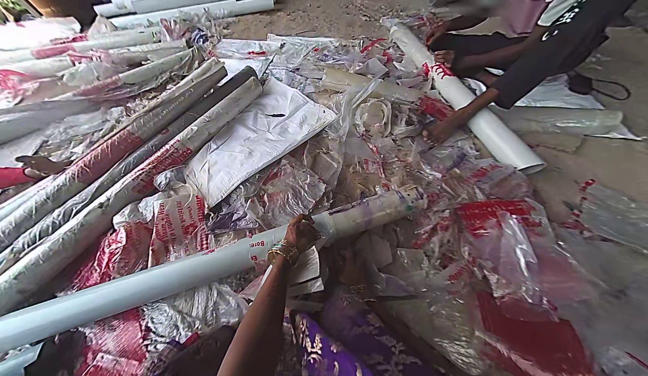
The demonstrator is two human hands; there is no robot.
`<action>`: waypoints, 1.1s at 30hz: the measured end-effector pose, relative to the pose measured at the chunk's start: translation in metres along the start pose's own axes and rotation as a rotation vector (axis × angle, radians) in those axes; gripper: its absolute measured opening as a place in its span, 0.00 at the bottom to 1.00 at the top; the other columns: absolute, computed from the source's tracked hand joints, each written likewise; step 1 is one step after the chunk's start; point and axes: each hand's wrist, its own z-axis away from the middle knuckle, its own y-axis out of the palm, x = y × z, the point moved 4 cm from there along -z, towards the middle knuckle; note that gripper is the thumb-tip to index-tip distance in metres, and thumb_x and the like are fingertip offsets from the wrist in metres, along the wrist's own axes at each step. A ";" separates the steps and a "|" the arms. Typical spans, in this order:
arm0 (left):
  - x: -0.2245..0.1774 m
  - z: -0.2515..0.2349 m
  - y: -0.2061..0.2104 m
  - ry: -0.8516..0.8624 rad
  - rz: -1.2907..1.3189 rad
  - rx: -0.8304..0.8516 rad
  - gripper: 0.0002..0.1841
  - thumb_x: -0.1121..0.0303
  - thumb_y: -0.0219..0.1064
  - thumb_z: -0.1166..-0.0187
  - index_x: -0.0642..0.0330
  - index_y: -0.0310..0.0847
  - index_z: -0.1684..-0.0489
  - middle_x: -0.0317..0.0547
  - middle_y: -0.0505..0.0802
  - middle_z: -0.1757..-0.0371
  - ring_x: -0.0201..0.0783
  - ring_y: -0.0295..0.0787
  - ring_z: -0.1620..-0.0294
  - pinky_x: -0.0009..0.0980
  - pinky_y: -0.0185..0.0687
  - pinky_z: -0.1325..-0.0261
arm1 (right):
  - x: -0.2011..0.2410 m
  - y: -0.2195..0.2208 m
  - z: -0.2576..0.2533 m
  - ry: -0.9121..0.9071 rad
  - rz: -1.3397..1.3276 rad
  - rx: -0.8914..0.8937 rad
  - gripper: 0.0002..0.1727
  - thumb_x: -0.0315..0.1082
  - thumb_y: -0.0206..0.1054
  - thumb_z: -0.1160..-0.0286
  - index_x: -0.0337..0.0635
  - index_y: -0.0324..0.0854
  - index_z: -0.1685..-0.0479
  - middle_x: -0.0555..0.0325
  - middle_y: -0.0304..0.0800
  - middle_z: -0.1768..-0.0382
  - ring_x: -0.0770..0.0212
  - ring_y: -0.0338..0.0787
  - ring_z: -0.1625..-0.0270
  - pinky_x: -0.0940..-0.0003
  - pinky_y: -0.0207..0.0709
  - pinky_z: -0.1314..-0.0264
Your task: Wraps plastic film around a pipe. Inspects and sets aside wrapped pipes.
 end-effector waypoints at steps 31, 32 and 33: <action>0.011 -0.012 -0.005 0.073 -0.038 0.037 0.11 0.68 0.79 0.35 0.70 0.94 0.68 0.63 0.87 0.42 0.55 0.76 0.31 0.48 0.63 0.20 | -0.024 -0.002 -0.019 -0.121 -0.059 -0.395 0.23 0.38 0.54 0.09 0.33 0.71 0.23 0.35 0.93 0.46 0.37 0.94 0.42 0.42 0.82 0.37; 0.014 -0.007 -0.003 0.081 -0.029 0.038 0.11 0.68 0.79 0.36 0.70 0.94 0.68 0.64 0.87 0.42 0.56 0.76 0.31 0.49 0.63 0.21 | -0.014 -0.005 -0.013 -0.218 -0.154 -0.504 0.20 0.33 0.57 0.11 0.26 0.75 0.30 0.32 0.93 0.49 0.35 0.94 0.46 0.41 0.83 0.39; 0.016 -0.003 -0.001 0.087 -0.029 0.046 0.11 0.68 0.79 0.36 0.70 0.94 0.68 0.65 0.87 0.42 0.56 0.76 0.31 0.50 0.63 0.21 | 0.001 -0.008 -0.012 -0.307 -0.231 -0.556 0.18 0.29 0.58 0.13 0.22 0.76 0.34 0.29 0.92 0.49 0.33 0.94 0.46 0.40 0.83 0.40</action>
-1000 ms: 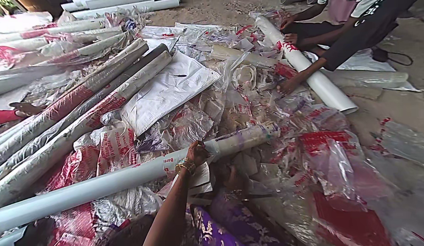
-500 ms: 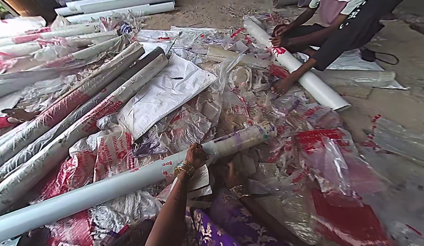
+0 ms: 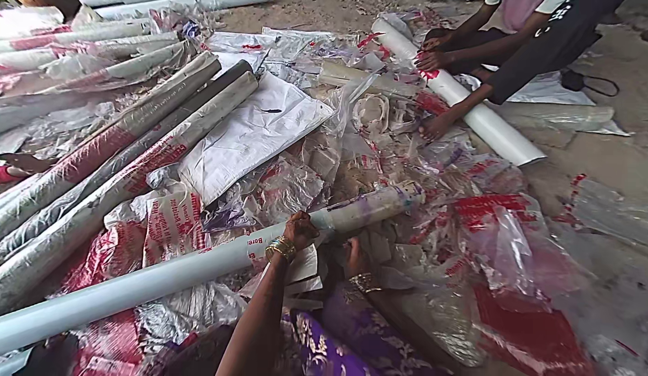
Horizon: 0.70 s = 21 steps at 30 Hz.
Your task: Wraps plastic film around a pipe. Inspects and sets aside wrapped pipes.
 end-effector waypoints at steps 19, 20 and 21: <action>0.006 -0.006 -0.003 0.014 0.022 0.099 0.13 0.67 0.78 0.36 0.72 0.92 0.67 0.64 0.86 0.40 0.56 0.76 0.31 0.51 0.62 0.20 | -0.024 0.008 -0.015 0.133 0.356 0.467 0.31 0.35 0.59 0.14 0.38 0.60 0.13 0.33 0.87 0.35 0.35 0.87 0.31 0.40 0.76 0.27; 0.007 -0.006 -0.003 0.041 0.026 0.098 0.13 0.67 0.78 0.36 0.72 0.92 0.68 0.64 0.87 0.41 0.55 0.77 0.31 0.51 0.63 0.21 | -0.038 0.007 -0.011 0.135 0.362 0.454 0.29 0.37 0.57 0.12 0.38 0.62 0.14 0.33 0.89 0.37 0.35 0.88 0.32 0.40 0.77 0.28; 0.008 -0.006 -0.005 0.083 0.034 0.092 0.13 0.67 0.77 0.36 0.73 0.91 0.70 0.65 0.87 0.43 0.55 0.78 0.32 0.50 0.65 0.22 | -0.043 0.004 -0.007 0.118 0.309 0.378 0.25 0.37 0.55 0.10 0.36 0.66 0.18 0.33 0.90 0.41 0.35 0.90 0.35 0.40 0.78 0.30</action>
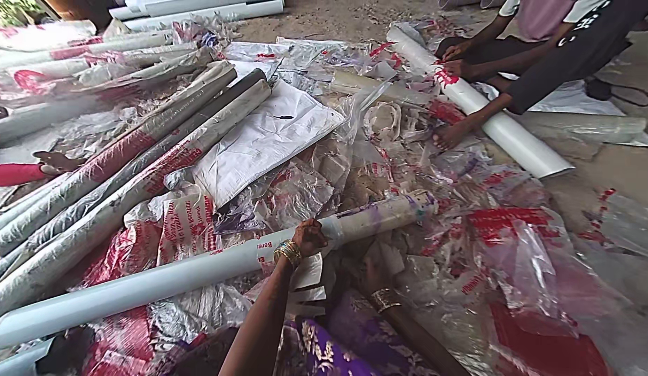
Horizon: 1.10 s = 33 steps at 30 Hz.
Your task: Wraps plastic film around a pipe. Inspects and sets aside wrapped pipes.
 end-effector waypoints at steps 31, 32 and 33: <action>-0.005 -0.002 -0.019 0.050 0.033 0.263 0.12 0.74 0.75 0.34 0.82 0.85 0.70 0.67 0.87 0.48 0.51 0.79 0.37 0.41 0.70 0.27 | 0.040 -0.032 -0.019 -0.169 0.117 0.037 0.24 0.34 0.52 0.09 0.36 0.68 0.18 0.32 0.91 0.44 0.33 0.91 0.38 0.38 0.79 0.34; -0.004 -0.001 -0.020 0.041 0.039 0.263 0.12 0.75 0.75 0.34 0.81 0.85 0.71 0.67 0.87 0.49 0.52 0.80 0.38 0.42 0.70 0.28 | 0.032 -0.027 -0.022 -0.139 0.158 0.087 0.25 0.34 0.52 0.09 0.37 0.66 0.16 0.31 0.90 0.42 0.32 0.90 0.37 0.38 0.78 0.32; -0.003 -0.001 -0.022 0.044 0.051 0.257 0.11 0.75 0.75 0.35 0.81 0.85 0.71 0.66 0.87 0.50 0.51 0.80 0.38 0.42 0.71 0.29 | 0.022 -0.024 -0.025 -0.122 0.199 0.121 0.26 0.34 0.54 0.09 0.38 0.64 0.14 0.30 0.89 0.41 0.31 0.89 0.36 0.37 0.77 0.31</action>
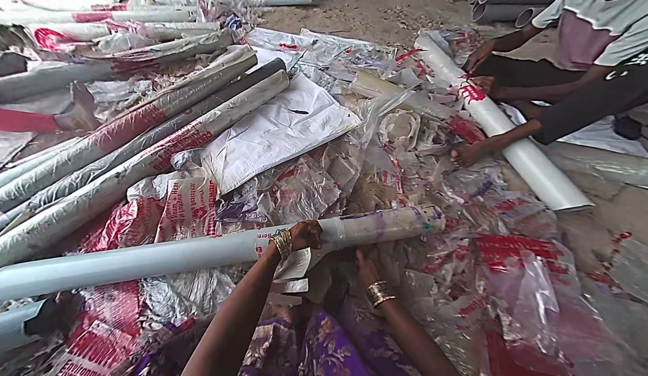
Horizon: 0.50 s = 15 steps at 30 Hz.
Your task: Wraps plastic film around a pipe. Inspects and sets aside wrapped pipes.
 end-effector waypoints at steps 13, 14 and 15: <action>0.004 -0.002 -0.002 -0.017 0.081 0.026 0.08 0.78 0.75 0.37 0.78 0.85 0.76 0.58 0.90 0.56 0.42 0.81 0.43 0.35 0.72 0.32 | -0.005 -0.010 0.011 0.014 0.088 -0.007 0.24 0.34 0.51 0.08 0.40 0.67 0.16 0.31 0.90 0.43 0.31 0.90 0.37 0.36 0.77 0.34; 0.005 -0.005 -0.005 -0.009 0.079 0.024 0.08 0.78 0.75 0.38 0.77 0.85 0.76 0.56 0.90 0.55 0.40 0.81 0.43 0.34 0.72 0.33 | -0.001 -0.015 0.014 -0.010 0.058 -0.067 0.22 0.34 0.52 0.09 0.38 0.69 0.20 0.32 0.91 0.46 0.31 0.91 0.40 0.37 0.79 0.36; 0.007 -0.005 -0.006 -0.009 0.084 0.026 0.08 0.78 0.75 0.37 0.78 0.85 0.75 0.58 0.90 0.54 0.42 0.81 0.41 0.36 0.71 0.32 | 0.006 -0.020 0.018 -0.046 0.024 -0.137 0.21 0.33 0.54 0.10 0.36 0.72 0.23 0.32 0.93 0.48 0.32 0.93 0.43 0.37 0.80 0.39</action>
